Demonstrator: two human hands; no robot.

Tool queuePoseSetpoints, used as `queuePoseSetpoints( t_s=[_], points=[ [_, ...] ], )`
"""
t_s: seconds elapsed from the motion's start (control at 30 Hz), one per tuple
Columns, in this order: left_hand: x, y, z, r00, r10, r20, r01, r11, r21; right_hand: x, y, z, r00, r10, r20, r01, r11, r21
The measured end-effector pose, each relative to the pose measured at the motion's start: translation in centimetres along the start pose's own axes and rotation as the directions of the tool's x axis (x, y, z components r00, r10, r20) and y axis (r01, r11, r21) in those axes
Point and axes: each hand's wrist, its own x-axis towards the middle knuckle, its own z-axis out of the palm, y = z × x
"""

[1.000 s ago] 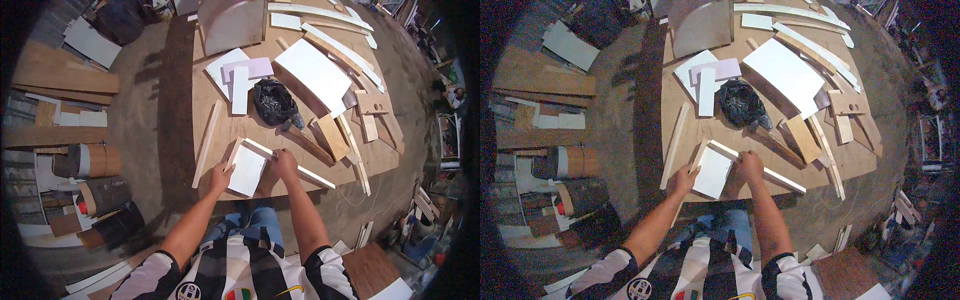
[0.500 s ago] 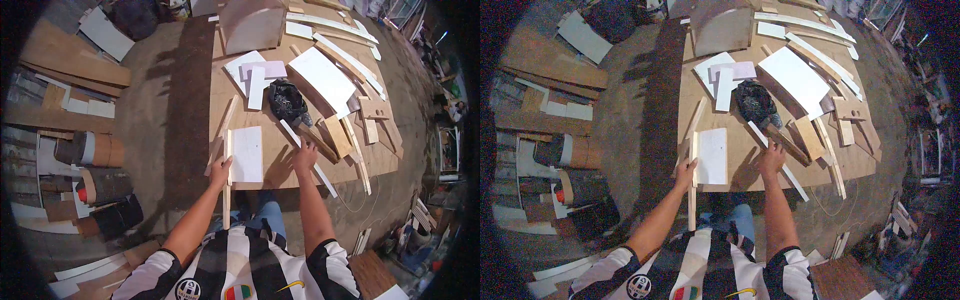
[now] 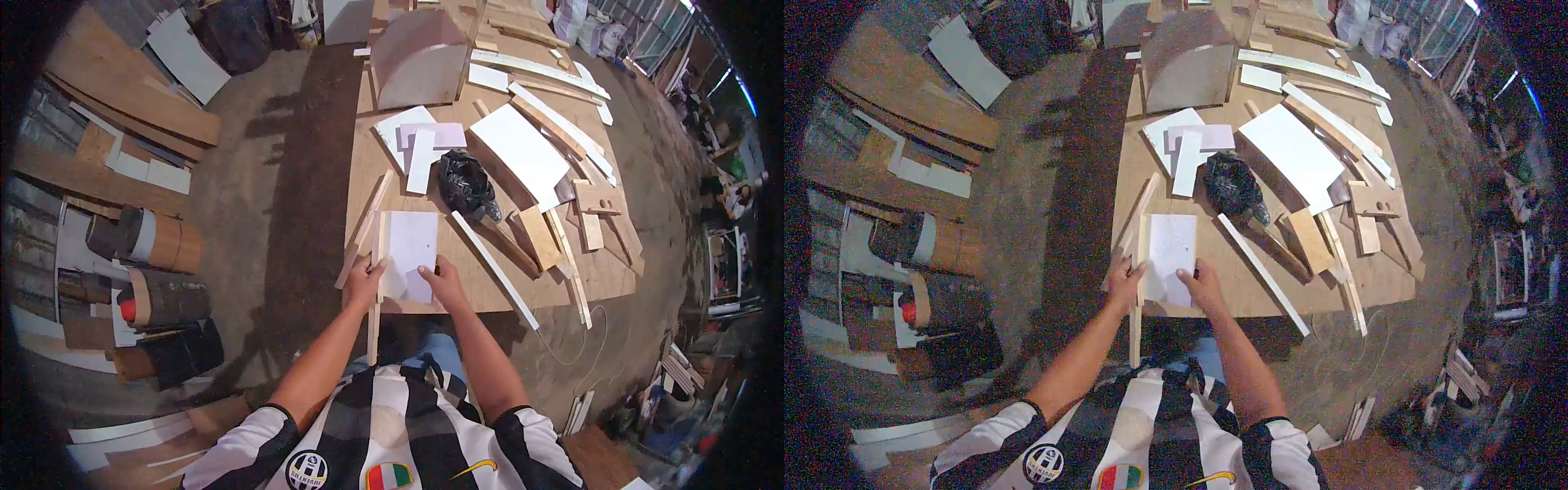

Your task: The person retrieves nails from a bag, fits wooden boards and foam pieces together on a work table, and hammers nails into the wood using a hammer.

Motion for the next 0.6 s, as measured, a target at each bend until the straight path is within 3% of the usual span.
queuePoseSetpoints(
  t_s=[0.03,0.17,0.23,0.27,0.3,0.4,0.53,0.57,0.6],
  points=[
    [-0.4,1.0,0.6,0.999,0.051,0.004,-0.050,0.988,-0.144,0.0,-0.7,-0.2,0.996,0.060,-0.058,-0.058,0.997,0.042],
    [-0.5,1.7,2.3,0.990,-0.058,0.125,0.080,0.981,-0.174,2.5,2.8,-2.1,0.984,0.116,-0.136,-0.109,0.992,0.059],
    [-0.6,0.1,2.9,0.981,-0.085,0.176,0.106,0.988,-0.112,4.0,2.3,-3.2,0.934,0.302,-0.192,-0.264,0.943,0.201],
    [-0.4,-0.4,3.5,0.969,-0.104,0.226,0.118,0.992,-0.051,4.8,2.4,-3.9,0.936,0.298,-0.188,-0.261,0.945,0.199],
    [-1.9,1.9,3.9,0.961,-0.125,0.245,0.167,0.974,-0.157,5.6,2.6,-4.6,0.945,0.252,-0.209,-0.220,0.961,0.167],
    [-1.7,-0.7,5.6,0.951,-0.175,0.257,0.213,0.968,-0.129,8.4,3.6,-5.8,0.955,0.188,-0.228,-0.152,0.974,0.167],
    [-2.2,2.0,7.3,0.960,-0.193,0.202,0.219,0.969,-0.113,11.7,4.3,-7.2,0.981,0.111,-0.159,-0.107,0.994,0.031],
    [-2.4,3.2,7.4,0.973,-0.178,0.146,0.180,0.984,0.002,12.1,3.9,-7.3,0.981,0.038,-0.190,-0.042,0.999,-0.014],
    [-1.4,1.3,7.6,0.975,-0.180,0.130,0.182,0.983,0.001,12.5,3.6,-7.2,0.975,-0.037,-0.217,0.024,0.998,-0.060]
  ],
)
